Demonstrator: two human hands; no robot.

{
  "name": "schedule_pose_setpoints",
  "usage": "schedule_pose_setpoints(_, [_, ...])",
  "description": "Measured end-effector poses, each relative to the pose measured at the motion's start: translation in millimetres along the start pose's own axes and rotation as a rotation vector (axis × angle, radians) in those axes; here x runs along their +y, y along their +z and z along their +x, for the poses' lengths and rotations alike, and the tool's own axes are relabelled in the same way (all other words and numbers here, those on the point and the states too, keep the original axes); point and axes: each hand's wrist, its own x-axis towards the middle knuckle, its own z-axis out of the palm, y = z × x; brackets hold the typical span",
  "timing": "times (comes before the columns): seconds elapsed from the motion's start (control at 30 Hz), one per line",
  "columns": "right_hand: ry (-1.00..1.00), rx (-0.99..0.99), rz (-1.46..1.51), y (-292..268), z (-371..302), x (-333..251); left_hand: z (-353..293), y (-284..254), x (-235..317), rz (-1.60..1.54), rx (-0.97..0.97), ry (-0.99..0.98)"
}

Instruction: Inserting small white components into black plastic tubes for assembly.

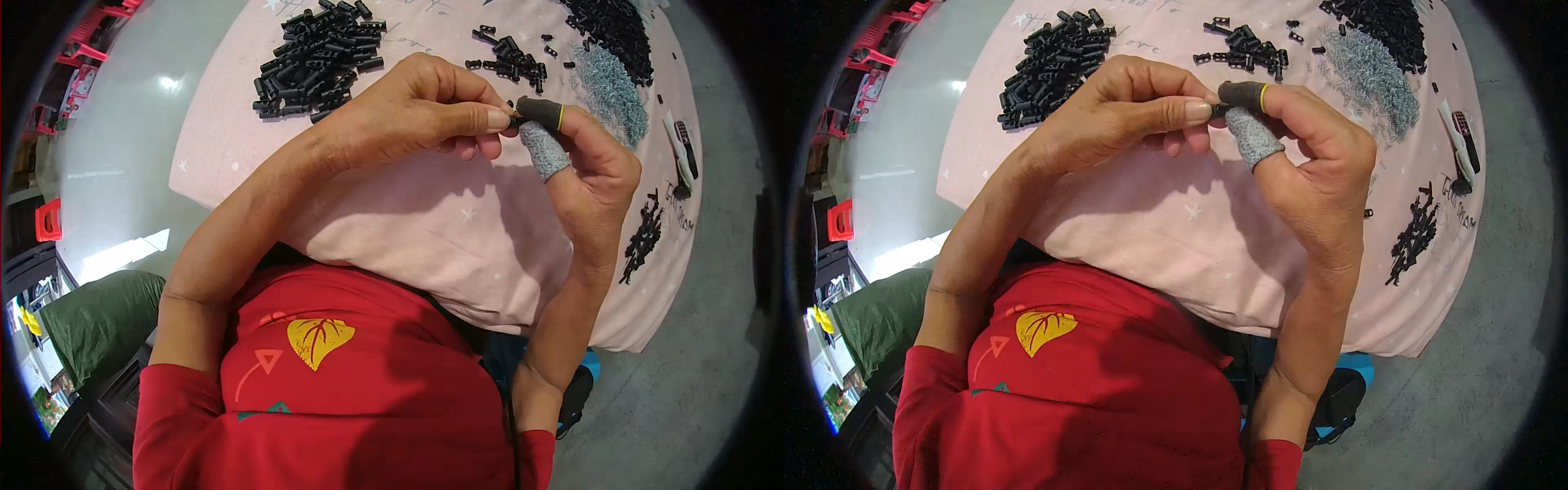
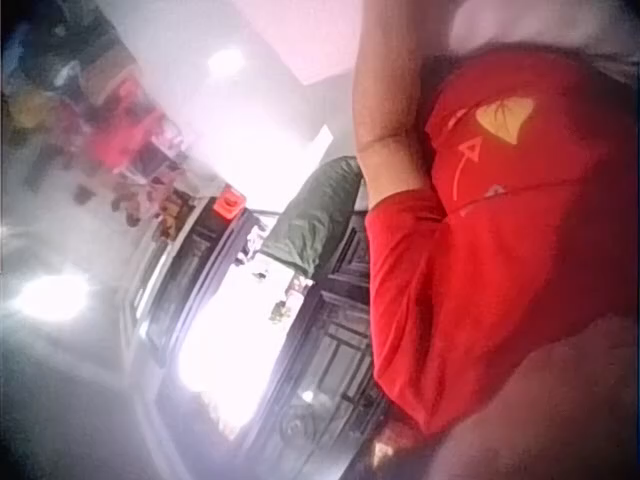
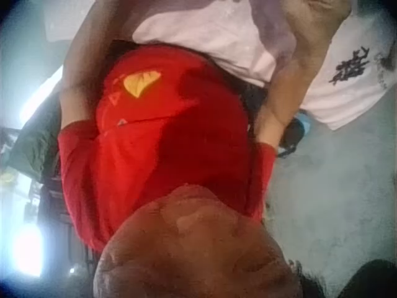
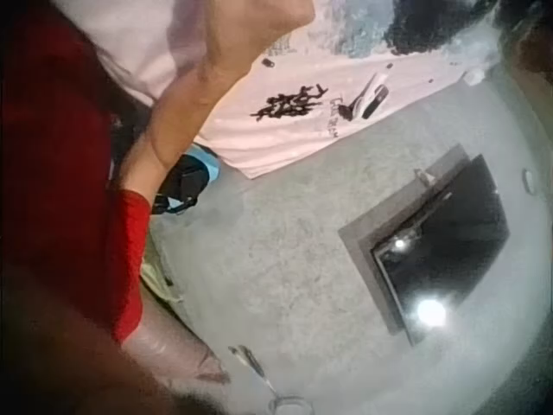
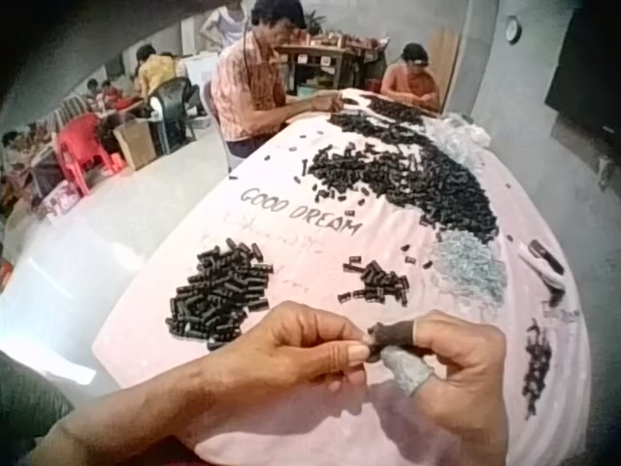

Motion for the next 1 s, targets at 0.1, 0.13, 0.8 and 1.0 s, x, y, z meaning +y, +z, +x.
schedule_pose_setpoints(0.1, [-0.012,-0.095,-0.109,-8.9,0.0,-2.6,-1.5,1.4,0.7,0.011,0.003,-0.034])
schedule_pose_setpoints(0.13, [-0.014,-0.096,-0.108,-8.8,0.7,-4.5,-1.6,0.7,-0.3,0.012,0.006,-0.034])
schedule_pose_setpoints(0.8, [0.161,0.000,0.105,-1.1,0.7,-8.8,2.1,-1.9,3.4,0.017,0.014,0.016])
schedule_pose_setpoints(1.0, [0.142,-0.082,0.056,-6.1,0.6,-10.6,-1.4,-5.7,1.3,-0.040,-0.010,-0.015])
